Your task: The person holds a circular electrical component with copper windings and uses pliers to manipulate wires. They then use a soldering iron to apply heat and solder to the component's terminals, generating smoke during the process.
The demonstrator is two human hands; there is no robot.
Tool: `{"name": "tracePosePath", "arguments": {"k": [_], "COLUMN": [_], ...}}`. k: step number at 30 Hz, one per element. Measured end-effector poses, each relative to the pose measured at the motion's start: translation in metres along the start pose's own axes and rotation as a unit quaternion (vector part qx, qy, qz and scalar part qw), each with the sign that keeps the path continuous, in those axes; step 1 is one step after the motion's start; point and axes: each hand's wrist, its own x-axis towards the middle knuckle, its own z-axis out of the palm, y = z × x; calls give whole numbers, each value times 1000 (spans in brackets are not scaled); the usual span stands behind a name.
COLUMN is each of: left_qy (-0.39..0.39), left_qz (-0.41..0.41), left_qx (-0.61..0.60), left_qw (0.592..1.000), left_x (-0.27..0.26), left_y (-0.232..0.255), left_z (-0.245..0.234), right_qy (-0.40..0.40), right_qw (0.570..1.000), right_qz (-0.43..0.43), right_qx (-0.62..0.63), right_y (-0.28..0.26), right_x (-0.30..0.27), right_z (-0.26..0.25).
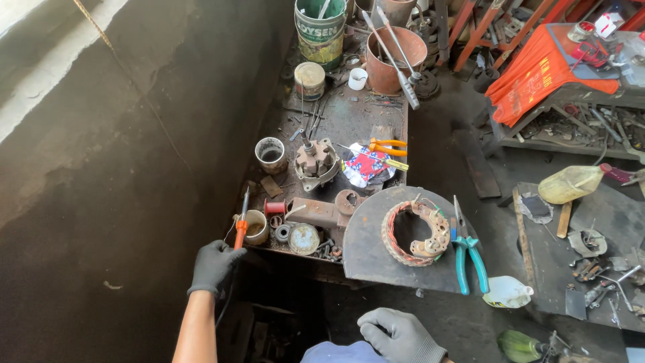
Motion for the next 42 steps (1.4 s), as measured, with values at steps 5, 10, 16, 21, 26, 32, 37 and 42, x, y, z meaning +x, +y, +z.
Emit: {"name": "tracePosePath", "arguments": {"k": [5,10,16,21,26,32,37,42], "left_qy": [8,-55,-168,-226,-253,-258,-268,-265], "left_qz": [29,87,127,154,183,53,69,37], "left_qx": [-23,-148,-156,-119,-74,-73,-86,-57], "left_qw": [999,984,965,955,947,962,957,962], "left_x": [-16,-60,-115,-131,-127,-116,-103,-100], "left_y": [8,30,83,134,170,190,200,219], "left_z": [-8,-19,1,14,19,38,51,51], "right_qy": [-4,-27,-10,-18,10,43,63,93], "right_qw": [1000,1000,998,1000,997,999,997,995], "right_qz": [-14,-13,-58,24,69,2,22,22], "right_qx": [-9,-1,0,3,15,12,42,38], "right_y": [2,-4,7,8,12,34,33,40], "right_x": [0,2,4,-3,-14,-22,-27,-29], "right_z": [1,1,9,3,-2,2,0,3]}}
